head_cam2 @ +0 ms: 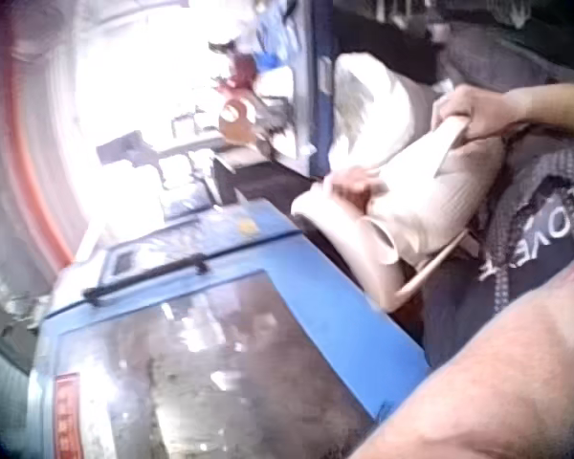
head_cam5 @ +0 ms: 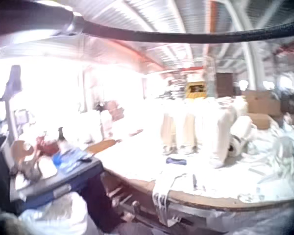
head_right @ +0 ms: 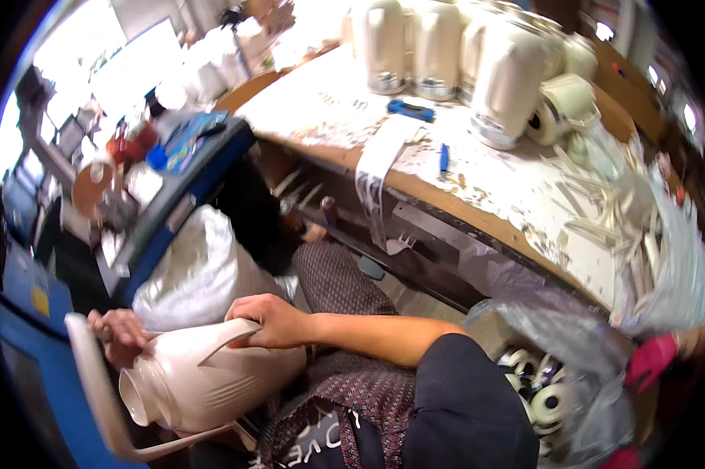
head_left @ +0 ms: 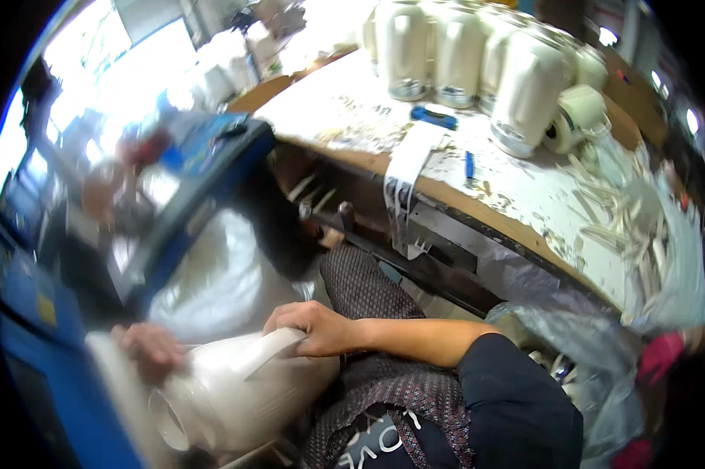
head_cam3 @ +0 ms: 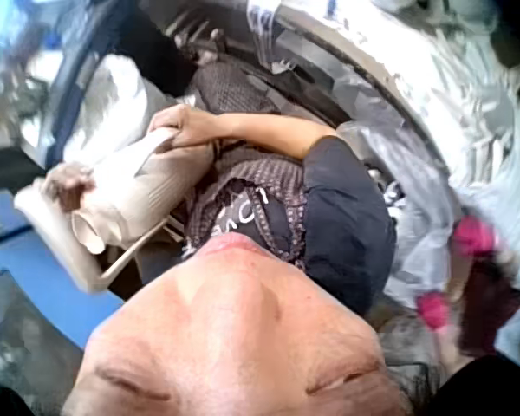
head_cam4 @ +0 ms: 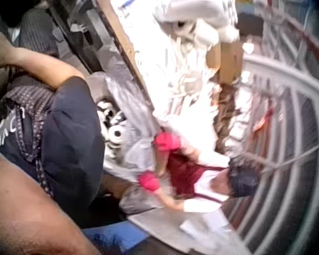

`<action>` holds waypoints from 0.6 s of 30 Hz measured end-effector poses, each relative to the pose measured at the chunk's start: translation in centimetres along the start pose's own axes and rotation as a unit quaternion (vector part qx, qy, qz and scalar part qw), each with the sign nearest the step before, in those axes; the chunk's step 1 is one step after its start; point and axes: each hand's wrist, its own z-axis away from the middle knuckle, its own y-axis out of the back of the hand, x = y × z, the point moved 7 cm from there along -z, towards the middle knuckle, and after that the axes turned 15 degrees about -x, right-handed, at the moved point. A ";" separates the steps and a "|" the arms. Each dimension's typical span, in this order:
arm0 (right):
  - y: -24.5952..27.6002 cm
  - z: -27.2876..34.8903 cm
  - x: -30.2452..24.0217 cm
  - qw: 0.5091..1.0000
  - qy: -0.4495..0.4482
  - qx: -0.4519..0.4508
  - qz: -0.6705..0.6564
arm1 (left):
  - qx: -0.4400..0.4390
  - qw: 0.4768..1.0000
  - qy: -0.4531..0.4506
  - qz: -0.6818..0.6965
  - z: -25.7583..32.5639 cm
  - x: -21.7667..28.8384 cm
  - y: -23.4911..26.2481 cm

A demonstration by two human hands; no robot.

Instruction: The person assembles white electric kettles by attaching handles and applying labels to the bodies. They pick up kettle bodies from a pile, attach handles, apply stickers, and place the finished units on a table.

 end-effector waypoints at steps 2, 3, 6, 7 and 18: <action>1.9 -0.1 0.5 0.988 0.037 0.091 -0.115 | 0.025 0.971 -0.166 0.168 -3.4 0.3 -1.3; 3.9 0.8 1.6 0.975 0.018 0.146 -0.167 | 0.036 0.904 -0.265 0.334 -5.3 -1.4 -2.3; 10.5 6.6 3.6 0.888 0.000 0.324 -0.326 | 0.231 0.892 0.120 0.371 0.5 -16.3 -2.6; 12.9 8.8 3.8 0.851 -0.063 0.396 -0.341 | 0.367 0.866 0.303 0.152 7.1 -19.5 -1.5; 43.3 2.3 4.9 0.857 -0.023 0.515 0.019 | 0.253 0.761 0.538 -0.257 18.2 -31.8 1.1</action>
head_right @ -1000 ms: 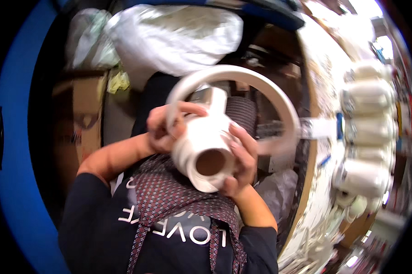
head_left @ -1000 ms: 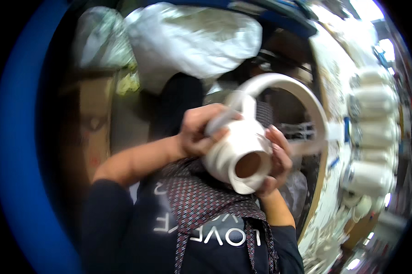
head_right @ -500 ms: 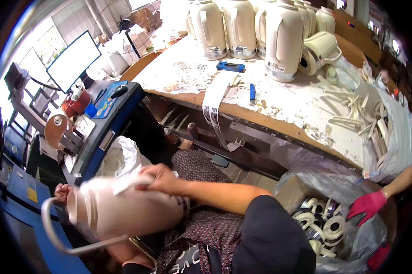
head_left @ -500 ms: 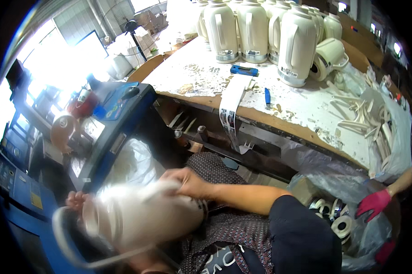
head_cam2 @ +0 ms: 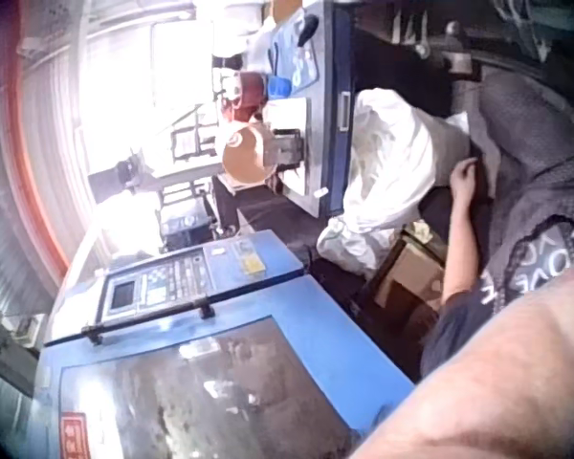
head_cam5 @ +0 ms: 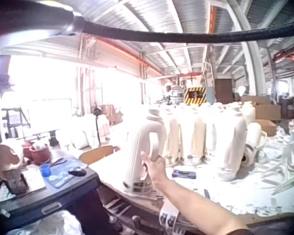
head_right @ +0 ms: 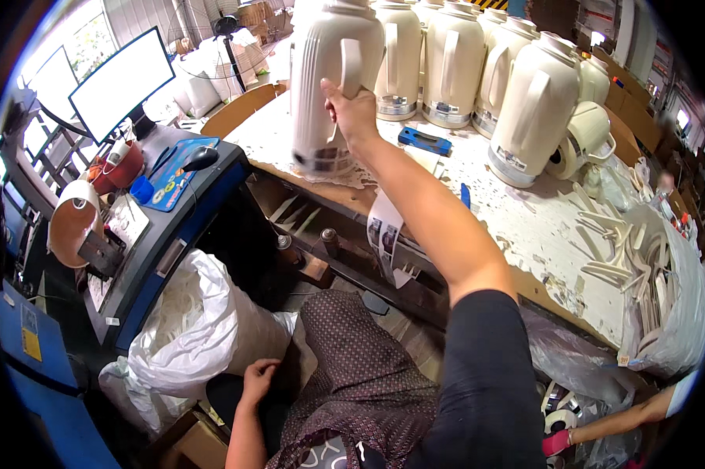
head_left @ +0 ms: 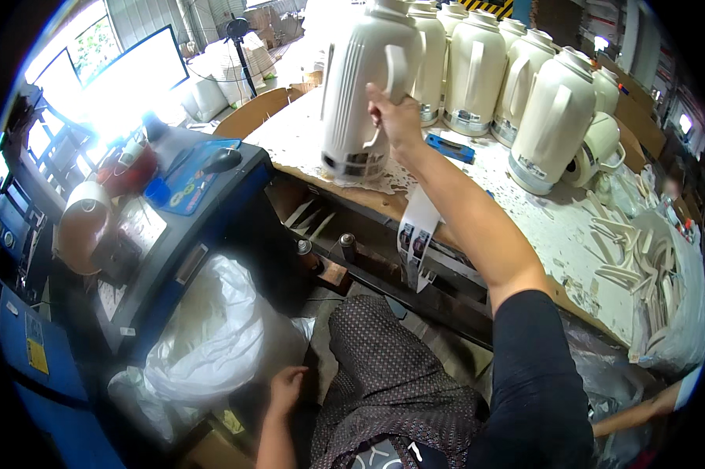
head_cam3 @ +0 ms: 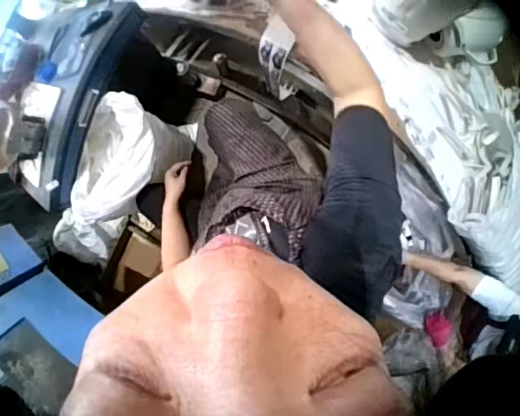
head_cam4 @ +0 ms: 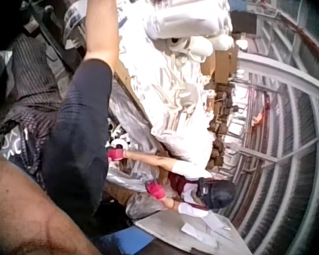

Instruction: The person assembles white electric kettles by attaching handles and applying labels to the bodies. They pick up kettle bodies from a pile, attach handles, apply stickers, and place the finished units on a table.

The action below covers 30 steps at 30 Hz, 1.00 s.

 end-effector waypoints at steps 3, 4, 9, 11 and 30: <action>2.7 -7.5 4.6 0.978 -0.038 0.037 0.204 | -0.114 0.987 0.108 -0.035 0.1 2.3 -1.9; 3.9 -9.6 6.0 0.969 -0.064 0.042 0.235 | -0.145 0.984 0.096 -0.037 0.4 2.5 -2.4; 6.6 -18.2 11.9 0.959 -0.085 -0.025 0.270 | -0.135 0.978 0.116 -0.111 1.2 3.3 -1.6; 8.0 -20.4 13.1 0.955 -0.086 0.010 0.284 | -0.118 0.982 0.113 -0.092 0.6 3.9 -0.8; 1.7 17.9 3.6 0.717 0.018 -0.209 0.665 | -0.146 0.981 0.060 -0.115 0.9 4.0 -1.6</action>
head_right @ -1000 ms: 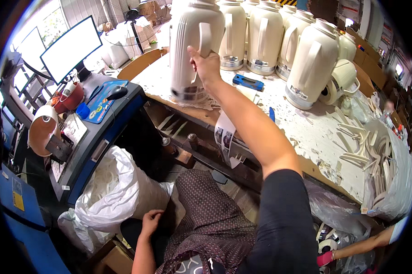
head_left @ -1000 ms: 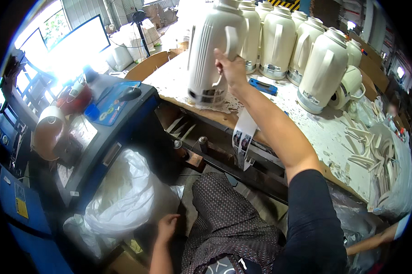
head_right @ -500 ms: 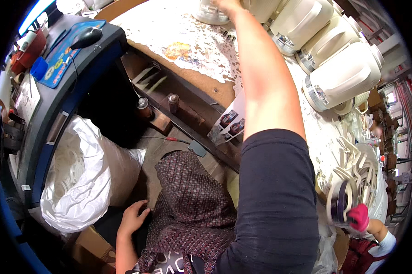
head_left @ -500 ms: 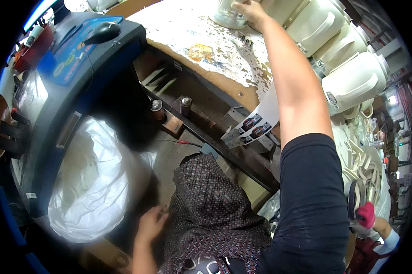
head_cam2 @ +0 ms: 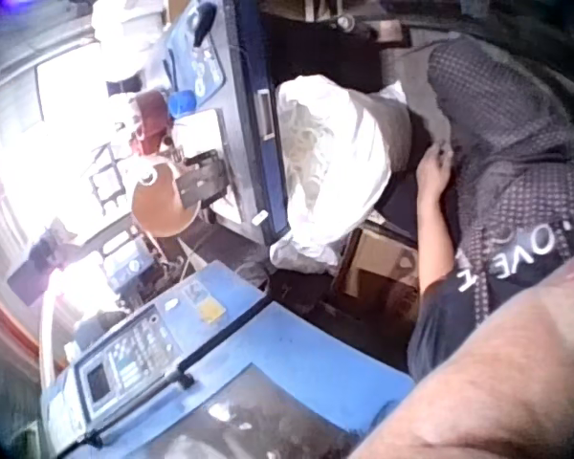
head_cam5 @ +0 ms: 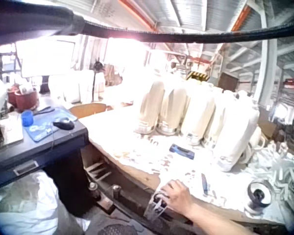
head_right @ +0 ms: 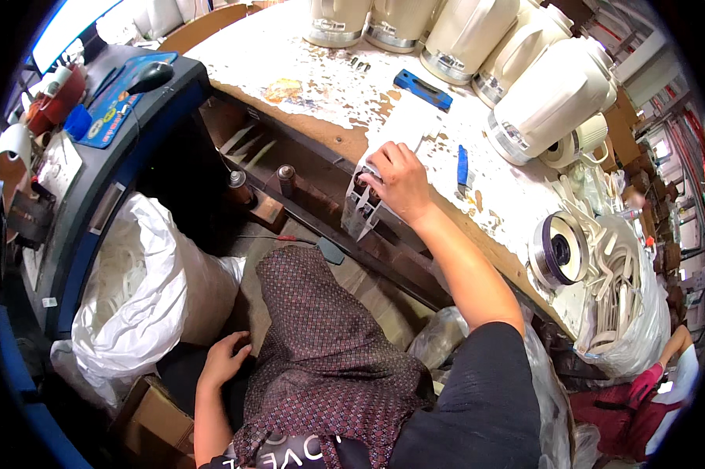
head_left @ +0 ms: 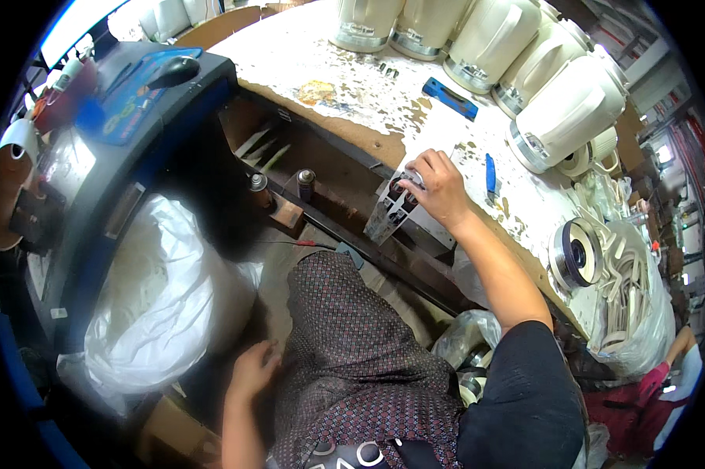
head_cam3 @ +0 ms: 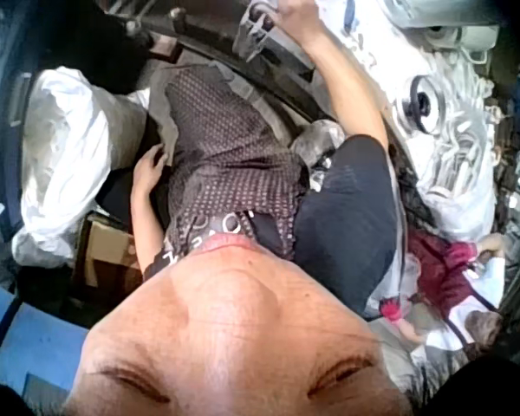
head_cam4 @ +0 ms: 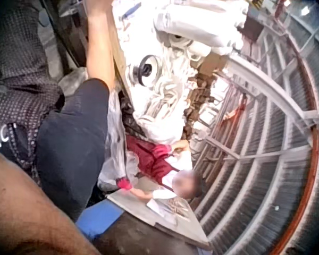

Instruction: The person assembles white electric kettles by attaching handles and applying labels to the bodies. They pick up kettle bodies from a pile, attach handles, apply stickers, and place the finished units on a table.

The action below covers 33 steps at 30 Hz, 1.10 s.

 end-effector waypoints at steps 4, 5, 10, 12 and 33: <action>-0.7 0.4 0.6 0.999 -0.014 0.017 -0.025 | 0.026 0.999 -0.002 -0.029 0.3 -0.8 -0.4; -0.6 0.4 0.4 0.999 -0.026 0.016 -0.029 | 0.034 0.999 -0.001 -0.034 0.4 -0.8 -0.3; -1.1 0.5 0.3 1.000 0.004 0.016 -0.003 | 0.061 0.997 0.033 -0.015 1.8 -1.5 -0.3; -1.0 1.0 0.0 0.999 0.019 0.033 0.018 | 0.064 0.997 0.036 -0.022 2.5 -1.5 -0.3; -7.2 2.8 -23.1 0.841 0.103 -0.059 -0.528 | -0.010 0.998 0.043 -0.041 -0.5 -3.5 -2.1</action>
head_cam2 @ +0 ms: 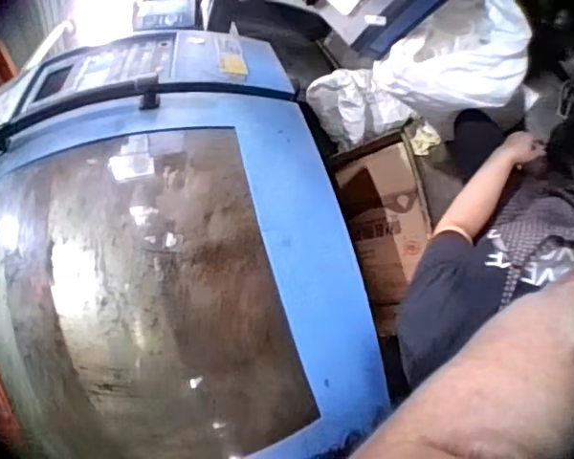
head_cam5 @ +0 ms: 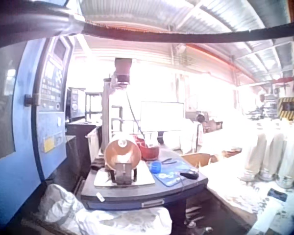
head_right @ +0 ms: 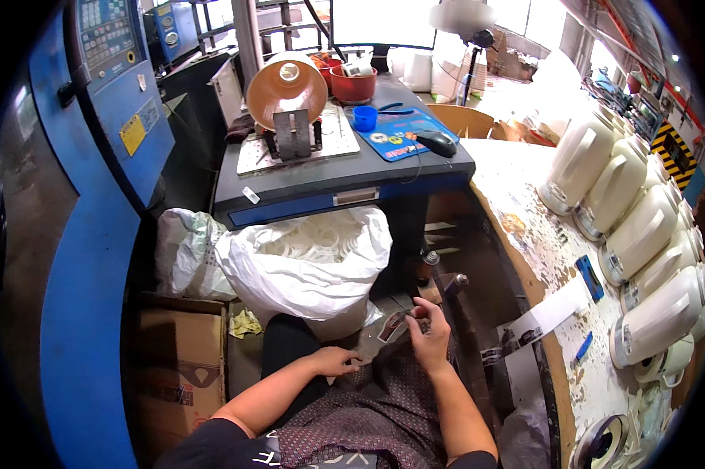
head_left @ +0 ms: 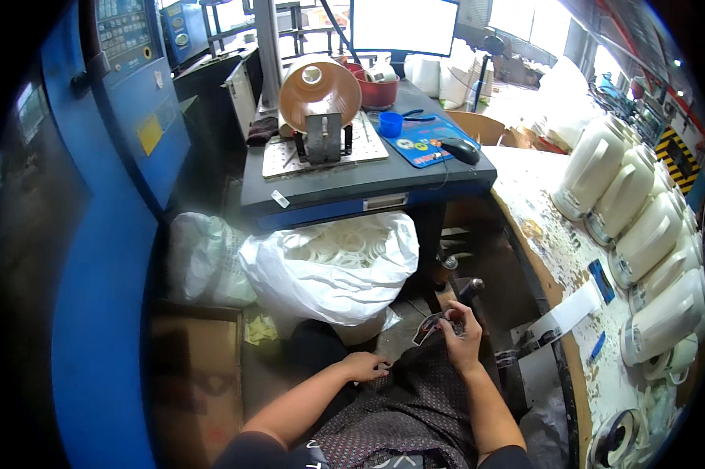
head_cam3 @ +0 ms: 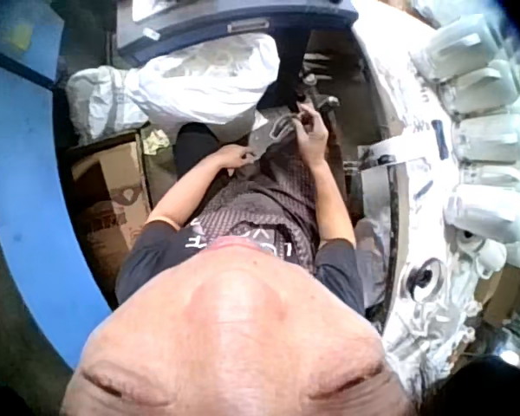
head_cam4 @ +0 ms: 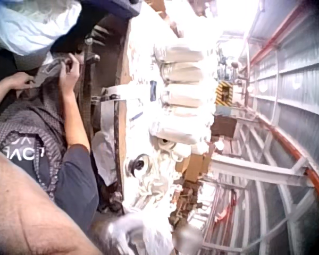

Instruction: The person assembles white electric kettles by attaching handles and applying labels to the bodies. They pick up kettle bodies from a pile, attach handles, apply stickers, and place the finished units on a table.

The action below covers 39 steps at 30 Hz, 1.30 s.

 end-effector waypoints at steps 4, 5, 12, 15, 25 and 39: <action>-1.7 1.2 9.7 0.996 -0.036 0.013 -0.079 | -0.010 1.000 0.008 0.006 0.4 -0.5 -0.1; -2.0 1.2 7.8 0.999 -0.019 0.003 -0.043 | -0.012 1.000 0.013 0.011 0.6 -0.5 -0.2; -2.3 1.6 4.7 0.993 0.048 -0.036 0.102 | -0.019 0.999 0.023 0.021 1.0 0.2 0.4; -1.6 1.7 5.5 0.998 -0.009 -0.015 0.061 | -0.008 0.999 0.016 0.029 0.9 0.8 0.5; -0.9 1.5 2.5 0.984 0.085 0.031 0.151 | 0.016 1.000 0.004 0.014 1.3 0.5 0.7; -1.1 1.5 6.3 0.986 0.044 0.022 0.161 | 0.100 0.989 -0.072 0.087 2.3 1.7 2.1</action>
